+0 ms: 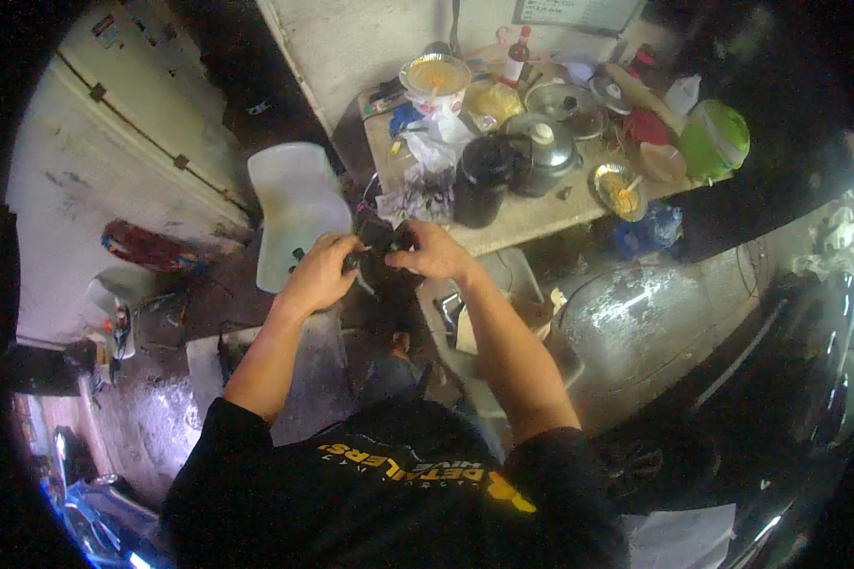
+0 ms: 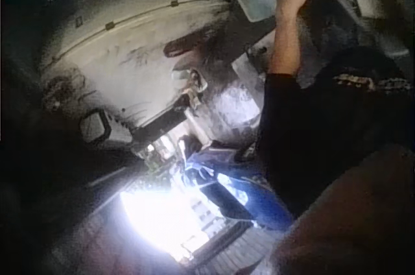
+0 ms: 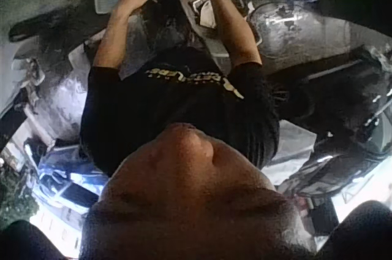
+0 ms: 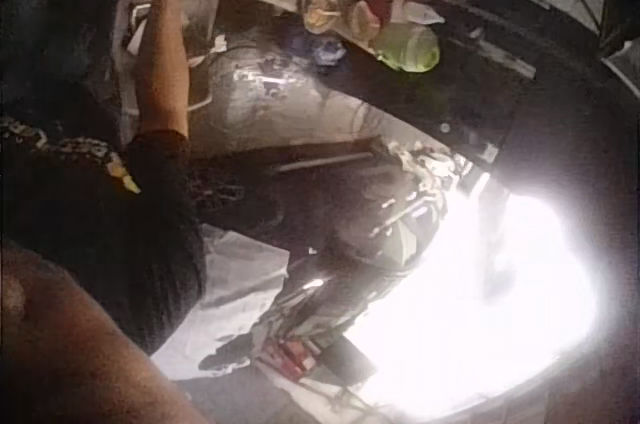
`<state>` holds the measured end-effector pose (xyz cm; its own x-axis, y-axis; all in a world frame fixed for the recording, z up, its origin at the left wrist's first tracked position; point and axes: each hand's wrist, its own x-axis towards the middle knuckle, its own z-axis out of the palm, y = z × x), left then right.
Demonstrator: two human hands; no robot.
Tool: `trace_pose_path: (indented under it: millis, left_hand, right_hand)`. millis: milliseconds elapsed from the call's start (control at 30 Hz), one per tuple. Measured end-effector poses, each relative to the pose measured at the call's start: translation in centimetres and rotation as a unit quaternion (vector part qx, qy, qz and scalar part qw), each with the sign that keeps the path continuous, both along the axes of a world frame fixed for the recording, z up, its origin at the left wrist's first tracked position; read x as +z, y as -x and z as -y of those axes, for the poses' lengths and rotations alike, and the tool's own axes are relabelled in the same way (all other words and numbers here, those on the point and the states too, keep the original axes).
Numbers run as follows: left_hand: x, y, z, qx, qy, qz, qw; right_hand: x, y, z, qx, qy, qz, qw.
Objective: The person uses a hacksaw to cut a metal component clamped in a vise, then inspects and manipulates the cut piece and other small parts by hand. They move between the vise and a workbench, handling tools and parts throughout the process.
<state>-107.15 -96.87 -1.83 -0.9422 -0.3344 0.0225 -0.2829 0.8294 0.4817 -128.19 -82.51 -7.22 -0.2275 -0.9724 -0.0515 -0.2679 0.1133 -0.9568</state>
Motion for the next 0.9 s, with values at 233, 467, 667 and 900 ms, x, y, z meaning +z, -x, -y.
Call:
trace_pose_path:
  millis: [233,467,667,900]
  left_hand:
    - [3.8,-7.1,-13.0,0.100,-0.049,0.047,0.993]
    - [3.1,-13.9,-17.0,0.083,-0.028,0.014,0.996]
    - [3.6,-17.9,-18.3,0.080,-0.060,0.015,0.995]
    - [2.4,-19.7,-20.0,0.101,-0.071,0.011,0.992]
  right_hand:
    - [2.4,-6.8,-9.0,0.055,0.012,-0.088,0.994]
    - [2.9,-13.5,-12.2,0.119,0.056,-0.132,0.983]
    - [4.0,-17.6,-13.8,0.109,-0.036,-0.023,0.993]
    - [-0.5,-20.7,-14.0,0.103,-0.023,0.036,0.994]
